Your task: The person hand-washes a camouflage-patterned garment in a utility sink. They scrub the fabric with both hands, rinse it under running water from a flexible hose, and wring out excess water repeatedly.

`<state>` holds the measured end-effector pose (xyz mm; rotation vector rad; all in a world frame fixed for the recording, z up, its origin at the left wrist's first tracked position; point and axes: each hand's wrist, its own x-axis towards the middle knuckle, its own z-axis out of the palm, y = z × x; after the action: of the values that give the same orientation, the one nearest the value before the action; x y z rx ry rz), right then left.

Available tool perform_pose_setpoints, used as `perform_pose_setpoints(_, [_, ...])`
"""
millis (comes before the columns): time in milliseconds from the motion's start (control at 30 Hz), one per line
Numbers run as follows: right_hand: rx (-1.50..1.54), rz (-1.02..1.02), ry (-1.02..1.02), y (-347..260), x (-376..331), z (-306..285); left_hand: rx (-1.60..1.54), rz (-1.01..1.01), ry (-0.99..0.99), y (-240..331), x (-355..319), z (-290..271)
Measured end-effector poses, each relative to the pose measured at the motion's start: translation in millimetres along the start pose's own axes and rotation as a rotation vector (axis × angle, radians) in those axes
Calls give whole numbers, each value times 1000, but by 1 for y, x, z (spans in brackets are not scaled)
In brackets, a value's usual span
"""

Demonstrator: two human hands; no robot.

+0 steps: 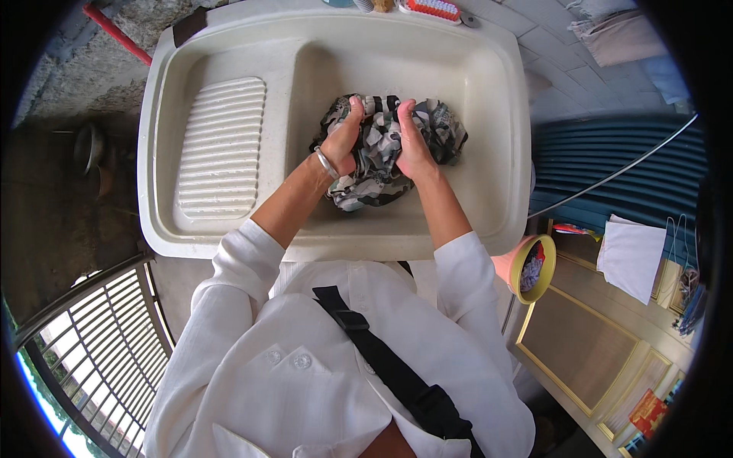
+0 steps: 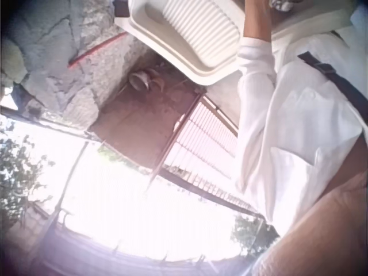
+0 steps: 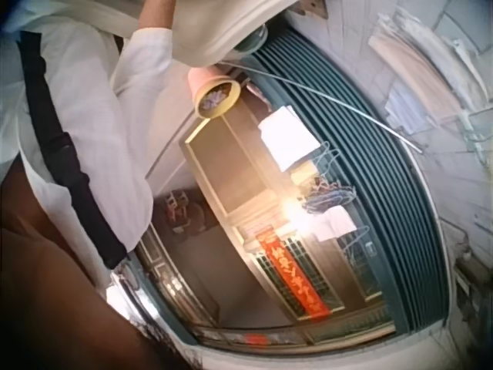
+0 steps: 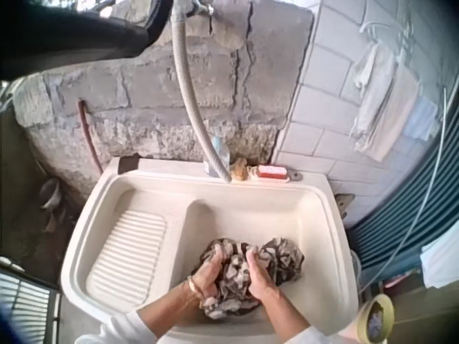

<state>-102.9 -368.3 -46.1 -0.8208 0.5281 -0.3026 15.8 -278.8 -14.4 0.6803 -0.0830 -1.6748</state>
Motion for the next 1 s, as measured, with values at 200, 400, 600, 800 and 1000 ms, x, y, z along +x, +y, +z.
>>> perform_pose_setpoints(200, [-193,-301,537,-9,0,-19,207,-35,178,3,-13,-36])
perform_pose_setpoints(400, [-1208,-822,338,5,-25,77,16,244,195,-24,18,-73])
perform_pose_setpoints(600, [-1342,-580,579,-6,0,30,58,145,493,-35,7,16])
perform_pose_setpoints(800, [-1233,-910,532,19,1,46,41,115,443,-30,12,-12])
perform_pose_setpoints(1000, [-320,102,114,-23,-20,1,104,-62,83,13,-6,-29])
